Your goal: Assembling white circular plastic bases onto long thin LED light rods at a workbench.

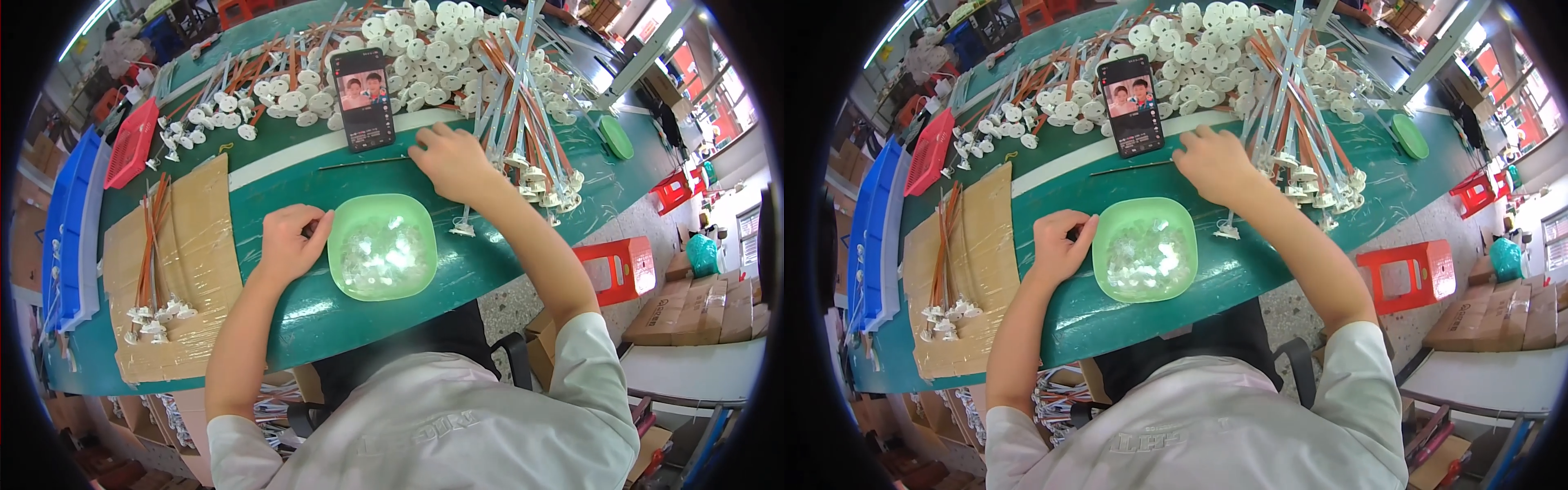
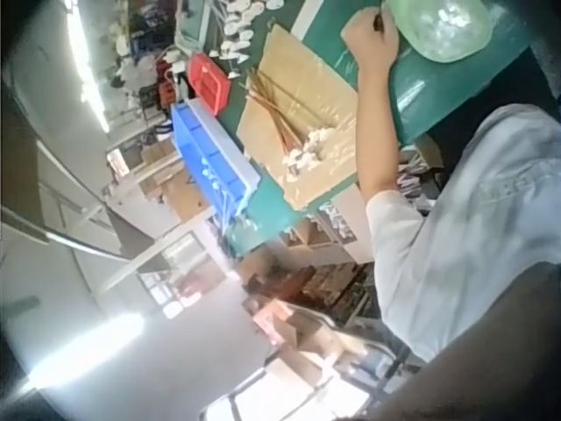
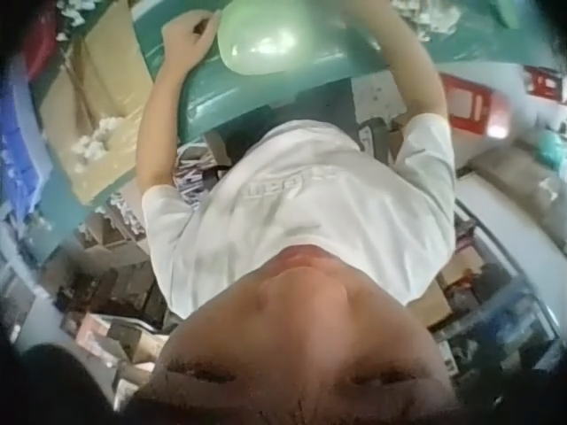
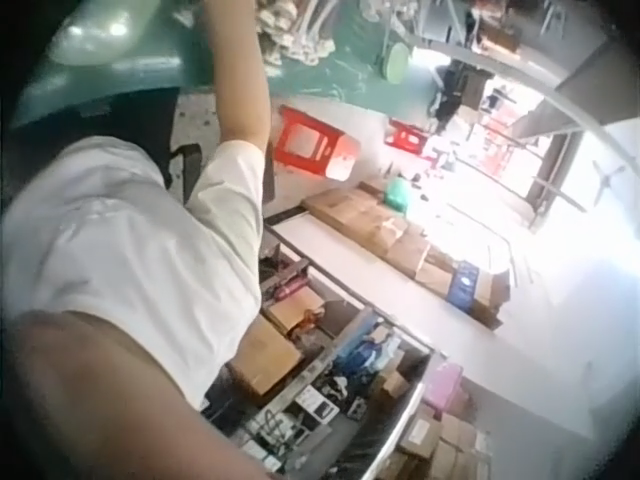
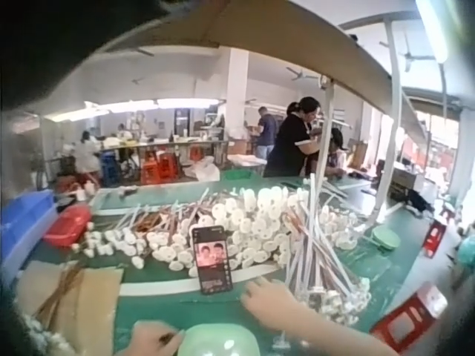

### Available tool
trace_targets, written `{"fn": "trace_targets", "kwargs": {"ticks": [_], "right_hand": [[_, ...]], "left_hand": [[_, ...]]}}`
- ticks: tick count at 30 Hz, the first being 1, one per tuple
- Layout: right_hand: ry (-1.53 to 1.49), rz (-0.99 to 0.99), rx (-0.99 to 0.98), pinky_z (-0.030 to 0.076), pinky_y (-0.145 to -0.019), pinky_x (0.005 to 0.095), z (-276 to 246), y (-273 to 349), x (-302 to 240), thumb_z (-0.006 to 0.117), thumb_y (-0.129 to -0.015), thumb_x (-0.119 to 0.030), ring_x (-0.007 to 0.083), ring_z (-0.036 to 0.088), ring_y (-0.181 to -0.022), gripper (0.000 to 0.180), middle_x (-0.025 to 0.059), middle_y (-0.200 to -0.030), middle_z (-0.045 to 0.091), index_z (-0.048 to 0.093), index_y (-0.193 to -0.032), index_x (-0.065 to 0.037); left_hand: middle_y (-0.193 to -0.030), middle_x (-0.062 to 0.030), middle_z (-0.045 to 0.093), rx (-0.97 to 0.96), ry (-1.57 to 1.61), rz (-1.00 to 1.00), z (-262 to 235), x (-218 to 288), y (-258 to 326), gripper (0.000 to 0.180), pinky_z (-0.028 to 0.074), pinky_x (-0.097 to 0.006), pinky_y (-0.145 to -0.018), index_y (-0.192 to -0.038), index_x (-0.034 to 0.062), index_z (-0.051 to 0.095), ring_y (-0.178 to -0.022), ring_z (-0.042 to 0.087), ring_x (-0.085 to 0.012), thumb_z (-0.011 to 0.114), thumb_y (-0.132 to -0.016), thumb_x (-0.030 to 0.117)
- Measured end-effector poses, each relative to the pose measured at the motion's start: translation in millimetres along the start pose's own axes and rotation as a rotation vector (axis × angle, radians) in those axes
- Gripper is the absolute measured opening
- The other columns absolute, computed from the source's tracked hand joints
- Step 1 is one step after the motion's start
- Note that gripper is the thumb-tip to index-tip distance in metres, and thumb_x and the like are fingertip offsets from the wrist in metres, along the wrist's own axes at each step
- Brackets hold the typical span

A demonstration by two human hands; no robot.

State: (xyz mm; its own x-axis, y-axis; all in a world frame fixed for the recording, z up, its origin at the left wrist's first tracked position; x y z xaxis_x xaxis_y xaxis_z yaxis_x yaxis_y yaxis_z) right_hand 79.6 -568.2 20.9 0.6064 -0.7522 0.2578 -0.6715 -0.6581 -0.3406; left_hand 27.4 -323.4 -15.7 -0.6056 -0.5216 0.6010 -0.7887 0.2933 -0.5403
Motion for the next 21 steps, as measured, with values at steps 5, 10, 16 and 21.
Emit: {"fn": "trace_targets", "kwargs": {"ticks": [5, 10, 16, 21], "right_hand": [[0.078, 0.076, -0.213, 0.058, -0.071, 0.0403, 29.4, -6.9, 6.4, 0.067, -0.075, -0.005, 0.0271, 0.069, -0.086, 0.019, 0.0055, -0.089, 0.066, 0.067, -0.093, -0.010], [0.064, 0.115, -0.058, 0.058, -0.067, 0.0386, 17.9, 0.3, 11.9, 0.065, -0.076, -0.003, 0.0287, 0.070, -0.084, 0.017, 0.0061, -0.087, 0.067, 0.063, -0.091, -0.010], [-0.262, 0.162, 0.432, 0.056, -0.067, 0.0402, -11.4, 9.0, 19.0, 0.067, -0.077, 0.002, 0.0324, 0.069, -0.078, 0.017, 0.0115, -0.087, 0.069, 0.062, -0.092, -0.006], [-0.565, 0.358, 0.683, 0.057, -0.067, 0.0322, -40.7, 18.8, 29.2, 0.069, -0.083, 0.006, 0.0230, 0.072, -0.076, 0.016, 0.0128, -0.086, 0.071, 0.066, -0.098, -0.001]], "left_hand": [[-0.064, -0.0107, 0.064, 0.002, 0.008, -0.002, -1.3, 0.6, 0.5, 0.013, 0.045, -0.029, -0.049, -0.077, -0.0006, 0.070, -0.050, 0.059, -0.0185, 0.074, -0.087, 0.007], [-0.064, -0.0109, 0.064, -0.005, 0.030, 0.006, 0.4, 0.7, 0.2, 0.012, 0.044, -0.029, -0.049, -0.077, -0.0010, 0.070, -0.050, 0.059, -0.0191, 0.074, -0.086, 0.006], [-0.064, -0.0113, 0.064, -0.001, -0.008, 0.030, 0.6, 1.9, 0.6, 0.012, 0.044, -0.029, -0.048, -0.076, -0.0014, 0.070, -0.050, 0.058, -0.0192, 0.073, -0.086, 0.005], [-0.070, -0.0102, 0.067, 0.050, -0.052, 0.079, -5.2, 6.4, -3.3, 0.006, 0.048, -0.030, -0.056, -0.081, -0.0001, 0.071, -0.059, 0.063, -0.0210, 0.074, -0.084, 0.004]]}}
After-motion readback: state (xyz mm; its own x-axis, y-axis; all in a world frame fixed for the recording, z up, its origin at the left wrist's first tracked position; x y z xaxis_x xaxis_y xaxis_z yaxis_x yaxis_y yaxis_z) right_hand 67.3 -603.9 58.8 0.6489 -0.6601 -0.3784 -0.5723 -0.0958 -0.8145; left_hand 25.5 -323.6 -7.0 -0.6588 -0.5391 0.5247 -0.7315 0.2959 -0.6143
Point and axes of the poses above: each hand's wrist, its own y-axis away from the middle knuckle, its own z-axis out of the palm, x = y × z, the point moved 6 cm from there along -y, towards the middle knuckle
